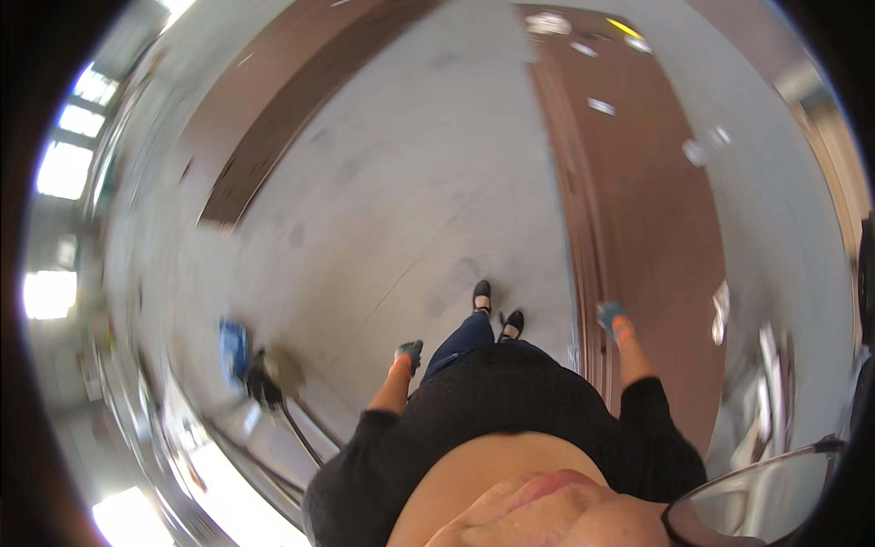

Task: The person wipes the surface of several brown wood panels with a white cloth. They move between panels, wipe each one, and occasionally reposition the panels on the workbench.

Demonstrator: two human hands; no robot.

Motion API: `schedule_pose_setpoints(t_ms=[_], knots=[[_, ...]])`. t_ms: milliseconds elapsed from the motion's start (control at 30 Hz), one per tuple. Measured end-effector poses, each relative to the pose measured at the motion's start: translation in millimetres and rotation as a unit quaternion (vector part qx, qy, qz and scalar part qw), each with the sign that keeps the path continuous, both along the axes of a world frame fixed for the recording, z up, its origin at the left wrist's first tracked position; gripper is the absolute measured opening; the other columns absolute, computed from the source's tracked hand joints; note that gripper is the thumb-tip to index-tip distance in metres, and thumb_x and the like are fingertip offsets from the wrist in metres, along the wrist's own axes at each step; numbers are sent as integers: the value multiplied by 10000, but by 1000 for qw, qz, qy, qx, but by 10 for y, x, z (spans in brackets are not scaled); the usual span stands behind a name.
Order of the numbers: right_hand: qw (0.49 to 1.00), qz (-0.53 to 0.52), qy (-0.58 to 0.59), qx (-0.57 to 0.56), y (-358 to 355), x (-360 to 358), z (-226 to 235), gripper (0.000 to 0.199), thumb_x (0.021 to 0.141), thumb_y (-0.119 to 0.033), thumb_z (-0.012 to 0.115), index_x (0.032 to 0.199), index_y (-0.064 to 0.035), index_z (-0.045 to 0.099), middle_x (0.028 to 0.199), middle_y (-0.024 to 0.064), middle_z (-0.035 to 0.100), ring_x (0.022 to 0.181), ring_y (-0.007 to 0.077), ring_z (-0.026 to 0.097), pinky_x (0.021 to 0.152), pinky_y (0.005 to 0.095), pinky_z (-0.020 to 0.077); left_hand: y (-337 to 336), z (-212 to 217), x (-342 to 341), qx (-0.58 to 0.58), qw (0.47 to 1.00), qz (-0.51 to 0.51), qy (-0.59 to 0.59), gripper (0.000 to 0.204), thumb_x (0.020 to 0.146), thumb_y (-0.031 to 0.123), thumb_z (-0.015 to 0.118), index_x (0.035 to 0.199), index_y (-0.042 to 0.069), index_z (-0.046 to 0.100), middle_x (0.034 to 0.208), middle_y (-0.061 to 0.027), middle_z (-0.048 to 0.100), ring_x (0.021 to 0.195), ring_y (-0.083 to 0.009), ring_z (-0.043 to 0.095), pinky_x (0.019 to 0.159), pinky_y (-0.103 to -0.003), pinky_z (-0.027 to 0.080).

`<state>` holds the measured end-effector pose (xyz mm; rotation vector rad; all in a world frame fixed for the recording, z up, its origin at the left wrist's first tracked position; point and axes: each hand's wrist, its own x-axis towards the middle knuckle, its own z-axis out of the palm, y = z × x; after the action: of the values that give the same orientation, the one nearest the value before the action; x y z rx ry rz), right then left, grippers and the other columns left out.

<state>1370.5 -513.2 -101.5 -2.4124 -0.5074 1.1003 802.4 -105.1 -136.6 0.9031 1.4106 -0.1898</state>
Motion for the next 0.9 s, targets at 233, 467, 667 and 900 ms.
schedule_pose_setpoints(t_ms=[233, 467, 667, 900], knots=[[988, -137, -66, 37, 1281, -1335, 219, 242, 958, -197, 621, 1111, -96, 779, 1035, 74, 769, 912, 175, 713, 844, 336, 578, 1405, 97, -121, -18, 975, -174, 140, 234, 1008, 398, 566, 919, 188, 614, 718, -22, 563, 595, -232, 543, 538, -444, 453], [919, -365, -114, 91, 395, -915, 335, 241, 964, -217, 615, 1081, -77, 772, 928, 57, 768, 820, 151, 700, 776, 329, 565, 2316, 173, 1524, 200, 908, -362, 63, 353, 936, 377, 669, 1058, 60, 764, 821, -113, 715, 636, -253, 647, 611, -423, 540], [866, -445, -226, 25, -4, 17, 612, 306, 946, -317, 610, 1152, -150, 761, 1155, 194, 734, 1077, 417, 696, 930, 468, 557, 1873, 418, 3411, 326, 835, -444, 17, 453, 933, 428, 689, 1155, 40, 761, 1104, -212, 760, 1107, -374, 710, 968, -444, 548], [783, -429, -450, -7, -493, 1313, 833, 299, 939, -266, 671, 1180, -96, 723, 1217, 190, 718, 1142, 410, 669, 982, 475, 539, 466, 925, 5445, 551, 577, -573, -189, 661, 856, 412, 790, 1389, 70, 602, 1522, -249, 490, 1396, -429, 468, 1144, -495, 423]])
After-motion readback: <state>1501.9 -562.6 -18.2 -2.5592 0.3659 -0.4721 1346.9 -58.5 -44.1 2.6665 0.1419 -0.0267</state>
